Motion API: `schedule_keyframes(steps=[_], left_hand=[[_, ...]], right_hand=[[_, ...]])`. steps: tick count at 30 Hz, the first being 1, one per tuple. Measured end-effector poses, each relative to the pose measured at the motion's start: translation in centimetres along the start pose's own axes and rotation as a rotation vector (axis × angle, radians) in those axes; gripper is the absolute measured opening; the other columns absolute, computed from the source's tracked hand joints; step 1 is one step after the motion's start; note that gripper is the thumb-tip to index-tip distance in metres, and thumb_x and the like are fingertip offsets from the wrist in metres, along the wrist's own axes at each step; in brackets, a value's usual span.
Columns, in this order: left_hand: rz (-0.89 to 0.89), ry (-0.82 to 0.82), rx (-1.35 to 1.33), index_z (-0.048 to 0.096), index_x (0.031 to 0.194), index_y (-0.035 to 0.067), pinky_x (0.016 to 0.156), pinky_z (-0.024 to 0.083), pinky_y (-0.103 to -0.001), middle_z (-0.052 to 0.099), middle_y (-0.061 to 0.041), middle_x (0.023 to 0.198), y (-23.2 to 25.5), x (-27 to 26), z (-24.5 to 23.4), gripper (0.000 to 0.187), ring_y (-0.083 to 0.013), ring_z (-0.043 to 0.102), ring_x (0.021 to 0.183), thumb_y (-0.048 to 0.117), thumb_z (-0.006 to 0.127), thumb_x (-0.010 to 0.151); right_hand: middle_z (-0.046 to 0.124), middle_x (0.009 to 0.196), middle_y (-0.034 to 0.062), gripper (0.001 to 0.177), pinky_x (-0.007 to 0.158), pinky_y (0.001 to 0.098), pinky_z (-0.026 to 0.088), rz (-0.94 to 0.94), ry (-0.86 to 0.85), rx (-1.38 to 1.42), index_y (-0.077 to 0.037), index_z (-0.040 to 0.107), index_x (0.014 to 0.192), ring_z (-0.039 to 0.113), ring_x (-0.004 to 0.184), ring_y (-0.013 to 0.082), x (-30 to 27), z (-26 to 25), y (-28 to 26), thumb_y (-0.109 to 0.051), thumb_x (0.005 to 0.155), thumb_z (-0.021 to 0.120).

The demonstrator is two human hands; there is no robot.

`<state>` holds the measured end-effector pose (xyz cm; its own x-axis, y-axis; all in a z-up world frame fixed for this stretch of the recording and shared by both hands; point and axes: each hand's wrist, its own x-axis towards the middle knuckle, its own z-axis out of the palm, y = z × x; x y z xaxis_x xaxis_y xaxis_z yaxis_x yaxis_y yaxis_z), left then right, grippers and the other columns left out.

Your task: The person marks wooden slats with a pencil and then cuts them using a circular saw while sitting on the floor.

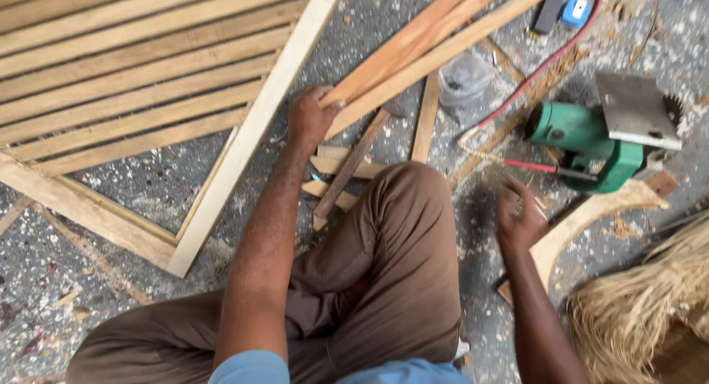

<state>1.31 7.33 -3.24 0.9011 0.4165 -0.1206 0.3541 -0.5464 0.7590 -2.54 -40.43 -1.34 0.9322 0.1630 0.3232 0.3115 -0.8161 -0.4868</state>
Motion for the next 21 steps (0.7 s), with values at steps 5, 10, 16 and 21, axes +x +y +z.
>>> schedule_keyframes(steps=[5,10,16,21], left_hand=[[0.041,0.03,-0.031,0.069,0.125,0.004,0.103,0.051,-0.044,0.068,-0.018,0.128,0.4,0.4,-0.6,0.054,-0.0315,0.064,0.12,0.024,0.089,0.08],[0.038,-0.029,-0.007,0.072,0.122,0.007,0.1,0.056,-0.041,0.073,-0.014,0.12,-0.5,0.5,-0.8,0.048,-0.0273,0.07,0.111,0.023,0.089,0.081],[0.146,0.026,0.024,0.071,0.119,0.006,0.095,0.058,-0.041,0.072,-0.013,0.116,-1.8,0.5,-0.2,0.046,-0.0276,0.071,0.107,0.02,0.089,0.079],[0.143,0.046,-0.034,0.071,0.118,0.006,0.095,0.057,-0.041,0.071,-0.013,0.117,-2.0,1.1,0.1,0.045,-0.0275,0.07,0.107,0.019,0.09,0.079]], right_hand=[[0.075,0.105,0.02,0.053,0.074,0.0431,0.058,0.124,-0.376,0.165,-0.012,0.057,0.139,0.074,0.084,0.0329,10.5,11.0,-10.5,-0.031,0.095,0.08],[0.073,0.104,0.0224,0.077,0.077,0.0482,0.058,0.161,-0.486,-0.052,-0.009,0.041,0.151,0.072,0.085,0.038,13.5,13.4,-12.8,-0.032,0.09,0.081],[0.072,0.113,0.0207,0.06,0.086,0.0417,0.06,0.307,-0.498,0.045,-0.005,0.061,0.14,0.075,0.093,0.0313,11.9,7.5,-10.0,-0.019,0.084,0.078],[0.066,0.114,0.0179,0.057,0.083,0.0427,0.058,0.126,-0.574,-0.027,-0.006,0.069,0.132,0.071,0.095,0.0308,11.1,-2.1,-11.0,-0.012,0.077,0.08]])
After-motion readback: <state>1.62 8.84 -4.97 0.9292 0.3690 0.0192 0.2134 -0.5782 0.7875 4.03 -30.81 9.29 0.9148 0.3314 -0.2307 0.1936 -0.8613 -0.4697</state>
